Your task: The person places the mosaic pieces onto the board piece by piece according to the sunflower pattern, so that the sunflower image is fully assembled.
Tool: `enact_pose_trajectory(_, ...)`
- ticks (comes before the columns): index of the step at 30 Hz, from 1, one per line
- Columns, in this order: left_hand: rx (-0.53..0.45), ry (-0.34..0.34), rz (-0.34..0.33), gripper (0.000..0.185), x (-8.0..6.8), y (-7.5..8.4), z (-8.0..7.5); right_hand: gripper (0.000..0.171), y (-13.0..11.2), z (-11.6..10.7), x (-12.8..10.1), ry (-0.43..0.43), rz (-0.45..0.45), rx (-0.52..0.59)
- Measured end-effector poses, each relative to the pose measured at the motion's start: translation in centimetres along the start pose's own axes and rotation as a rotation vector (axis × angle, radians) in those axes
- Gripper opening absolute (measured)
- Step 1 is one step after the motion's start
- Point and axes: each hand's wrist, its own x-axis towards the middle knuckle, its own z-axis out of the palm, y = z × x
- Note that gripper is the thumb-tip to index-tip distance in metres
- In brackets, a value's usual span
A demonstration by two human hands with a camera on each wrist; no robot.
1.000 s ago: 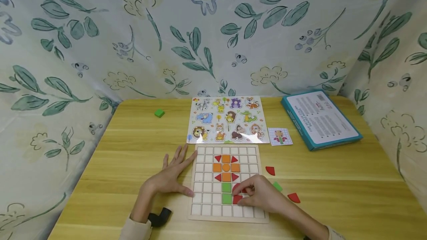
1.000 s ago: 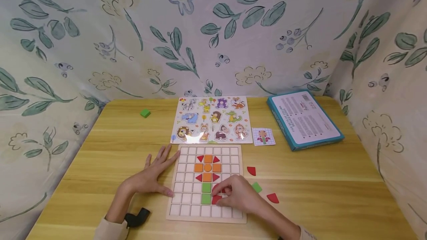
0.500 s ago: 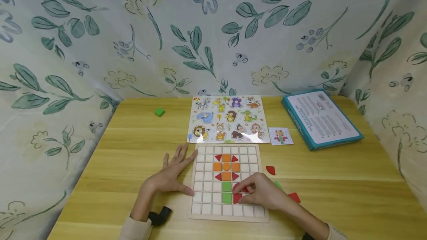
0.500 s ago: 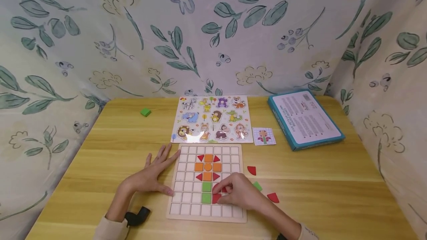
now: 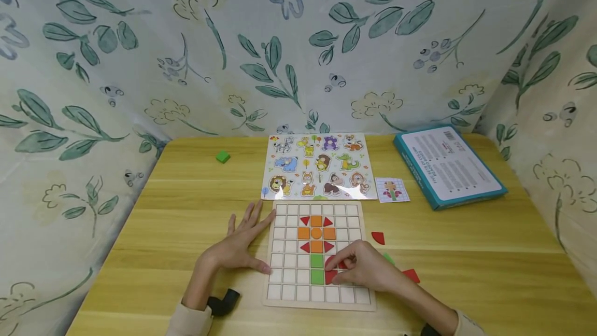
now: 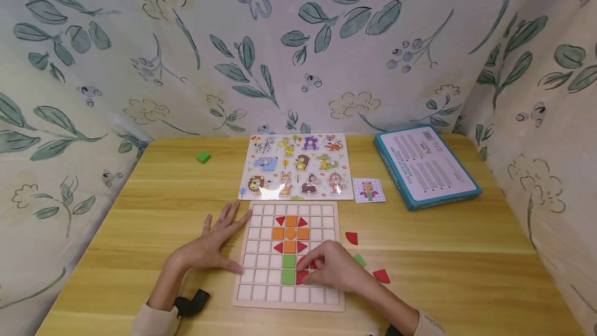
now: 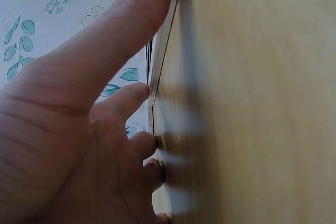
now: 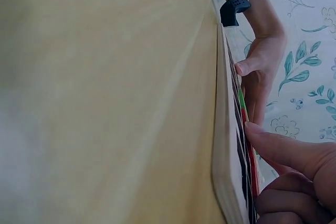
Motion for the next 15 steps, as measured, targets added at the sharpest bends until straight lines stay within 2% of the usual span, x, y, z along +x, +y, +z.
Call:
enact_pose_trajectory(10, 0.002, 0.001, 0.004, 0.126, 0.1, -0.1, 0.1, 0.014, -0.2, -0.1, 0.0, -0.001, 0.005, 0.025)
enact_pose_trajectory(15, 0.005, 0.003, 0.004, 0.125, 0.2, -0.1, 0.1, 0.016, -0.1, -1.3, -0.5, 0.014, 0.044, 0.041)
